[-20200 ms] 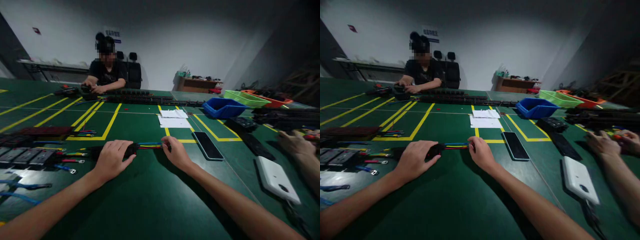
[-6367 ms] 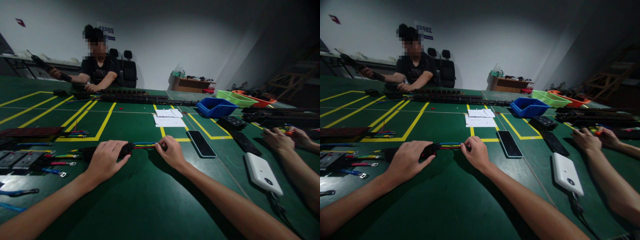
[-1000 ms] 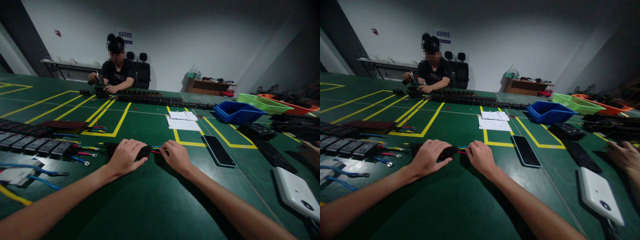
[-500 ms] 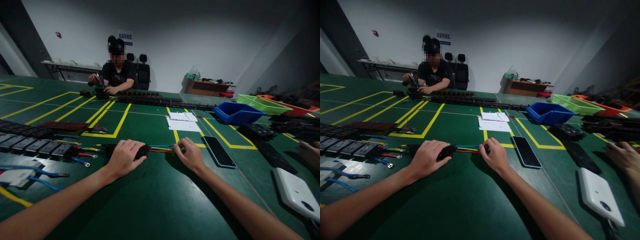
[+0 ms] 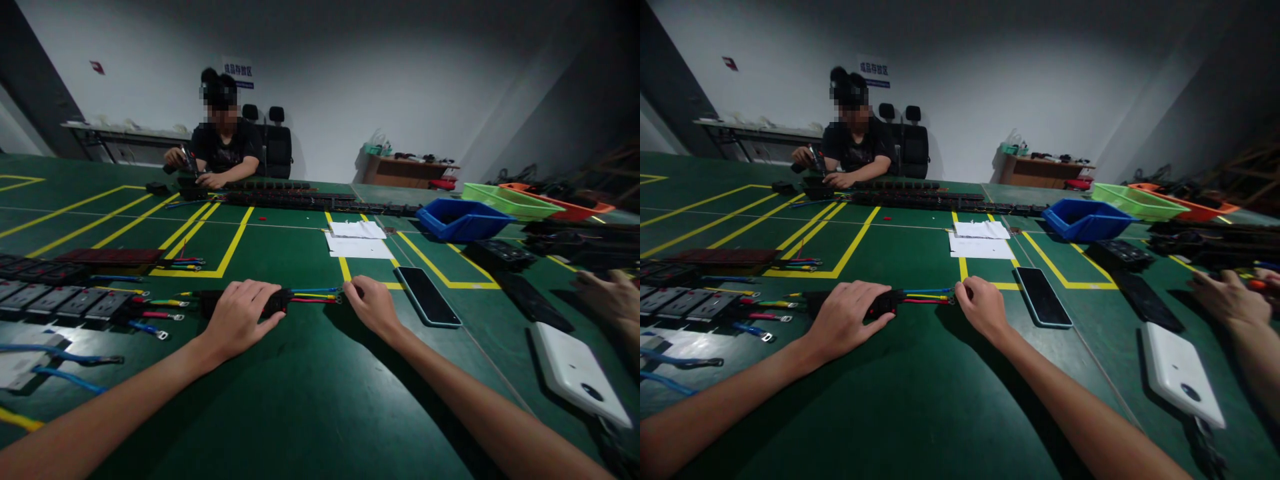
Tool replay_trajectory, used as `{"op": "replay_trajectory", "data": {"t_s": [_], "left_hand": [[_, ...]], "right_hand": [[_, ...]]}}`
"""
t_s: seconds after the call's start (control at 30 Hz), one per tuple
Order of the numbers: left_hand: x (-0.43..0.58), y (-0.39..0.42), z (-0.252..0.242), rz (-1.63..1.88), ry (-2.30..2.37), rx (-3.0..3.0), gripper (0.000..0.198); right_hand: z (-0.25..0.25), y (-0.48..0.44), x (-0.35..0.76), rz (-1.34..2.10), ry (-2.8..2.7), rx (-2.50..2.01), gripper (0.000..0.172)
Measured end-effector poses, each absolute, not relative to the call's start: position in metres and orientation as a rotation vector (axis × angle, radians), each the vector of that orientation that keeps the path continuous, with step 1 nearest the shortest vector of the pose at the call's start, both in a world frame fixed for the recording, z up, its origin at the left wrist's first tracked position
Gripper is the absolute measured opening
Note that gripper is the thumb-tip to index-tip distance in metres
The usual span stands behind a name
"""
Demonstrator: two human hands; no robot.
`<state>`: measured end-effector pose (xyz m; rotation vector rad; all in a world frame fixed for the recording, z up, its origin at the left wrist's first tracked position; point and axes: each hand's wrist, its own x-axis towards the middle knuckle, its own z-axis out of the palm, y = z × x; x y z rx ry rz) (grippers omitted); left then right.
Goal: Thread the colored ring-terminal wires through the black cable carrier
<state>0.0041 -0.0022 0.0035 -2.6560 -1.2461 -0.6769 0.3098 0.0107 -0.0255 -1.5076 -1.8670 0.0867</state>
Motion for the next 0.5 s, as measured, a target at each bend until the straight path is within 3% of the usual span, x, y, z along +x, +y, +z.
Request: {"op": "replay_trajectory", "data": {"t_s": [0.13, 0.37, 0.5], "left_hand": [[0.0035, -0.0025, 0.0036, -0.689, -1.241, -2.659, 0.042], [0.0024, -0.0026, 0.0037, -0.672, -1.244, -2.659, 0.043], [0.0025, -0.0029, 0.0036, -0.679, -1.240, -2.658, 0.043]], "right_hand": [[-0.0244, 0.0117, 0.3100, 0.146, -1.816, -1.485, 0.039], [-0.0218, 0.0096, 0.3087, 0.223, -1.890, -1.416, 0.020], [-0.0228, 0.0101, 0.3088, 0.219, -1.910, -1.443, 0.030]]}}
